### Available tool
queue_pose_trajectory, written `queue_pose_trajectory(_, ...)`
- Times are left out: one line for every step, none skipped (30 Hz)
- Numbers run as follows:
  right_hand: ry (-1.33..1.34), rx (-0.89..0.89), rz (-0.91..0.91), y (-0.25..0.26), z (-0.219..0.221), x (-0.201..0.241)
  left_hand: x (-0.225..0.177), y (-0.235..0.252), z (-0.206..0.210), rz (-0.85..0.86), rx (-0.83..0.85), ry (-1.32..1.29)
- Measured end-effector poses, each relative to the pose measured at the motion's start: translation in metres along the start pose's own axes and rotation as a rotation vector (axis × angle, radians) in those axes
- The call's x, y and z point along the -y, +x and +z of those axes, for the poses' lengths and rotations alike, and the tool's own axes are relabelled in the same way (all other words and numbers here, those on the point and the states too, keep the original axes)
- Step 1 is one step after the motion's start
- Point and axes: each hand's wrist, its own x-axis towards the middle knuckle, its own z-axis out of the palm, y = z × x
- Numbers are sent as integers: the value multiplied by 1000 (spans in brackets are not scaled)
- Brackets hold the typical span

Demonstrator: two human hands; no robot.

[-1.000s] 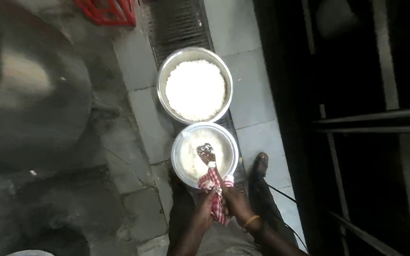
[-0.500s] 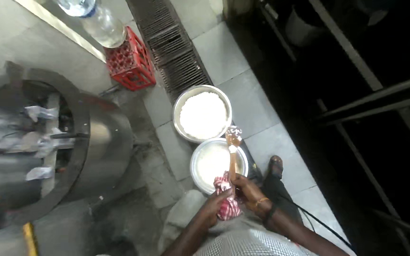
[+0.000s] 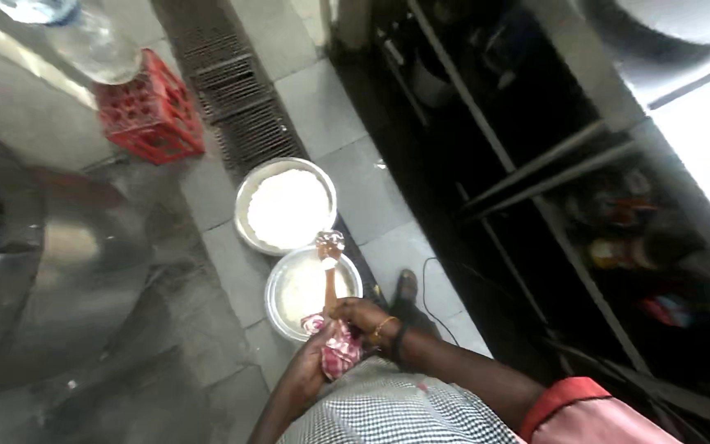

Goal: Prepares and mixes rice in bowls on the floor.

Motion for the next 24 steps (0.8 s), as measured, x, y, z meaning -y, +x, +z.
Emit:
queue_pose_trajectory(-3, -10, -18, -4, 5, 0, 0, 2, -6, 1, -28, 71)
queue_pose_trajectory(-13, -14, -34, -7, 10, 0, -4, 0, -5, -18, -102, 149)
queue_pose_trajectory(-38, -17, -53, -9, 13, -2, -9, -5, -3, -36, -168, 205)
queue_pose_trajectory(-89, -22, -77, -11, 15, -2, -13, -11, -2, -35, -204, 231)
queue_pose_trajectory(-166, -37, -107, -13, 14, -3, -13, -20, -6, -23, -209, 224)
queue_pose_trajectory(-274, -53, -148, -17, 12, -4, -12, -29, -12, 3, -191, 197)
queue_pose_trajectory(-416, -75, -197, -25, 6, -1, -12, -39, -21, 33, -161, 174)
queue_pose_trajectory(-597, -105, -260, -35, -3, 2, -13, -47, -30, 69, -136, 163)
queue_pose_trajectory(-780, -131, -303, -45, -15, 0, -14, -57, -38, 99, -132, 178)
queue_pose_trajectory(-934, -158, -314, -54, -29, -8, -15, -66, -44, 118, -142, 206)
queue_pose_trajectory(-1020, -180, -282, -66, -42, -18, -16, -75, -51, 122, -148, 221)
queue_pose_trajectory(-1006, -183, -241, -81, -52, -33, -17, -81, -59, 124, -145, 217)
queue_pose_trajectory(-885, -164, -198, -99, -60, -54, -18, -86, -65, 136, -135, 217)
queue_pose_trajectory(-675, -142, -151, -116, -67, -80, -19, -89, -72, 153, -115, 226)
queue_pose_trajectory(-444, -138, -98, -138, -69, -106, -19, -87, -84, 173, -87, 224)
queue_pose_trajectory(-225, -149, -59, -157, -72, -132, -16, -81, -100, 191, -49, 211)
queue_pose_trajectory(-41, -181, -26, -175, -75, -155, -12, -73, -119, 192, -8, 188)
queue_pose_trajectory(64, -222, 28, -191, -80, -176, -9, -67, -130, 187, -5, 182)
queue_pose_trajectory(44, -260, 115, -202, -90, -198, -10, -69, -128, 185, -30, 197)
queue_pose_trajectory(-110, -315, 249, -210, -102, -221, -15, -76, -116, 184, -68, 248)
queue_pose_trajectory(-309, -388, 404, -215, -113, -240, -20, -81, -104, 174, -82, 277)
queue_pose_trajectory(-439, -497, 505, -216, -123, -261, -25, -86, -89, 161, -108, 306)
queue_pose_trajectory(-475, -609, 514, -213, -129, -277, -34, -94, -68, 133, -160, 341)
queue_pose_trajectory(-490, -682, 456, -208, -132, -283, -45, -105, -38, 89, -225, 368)
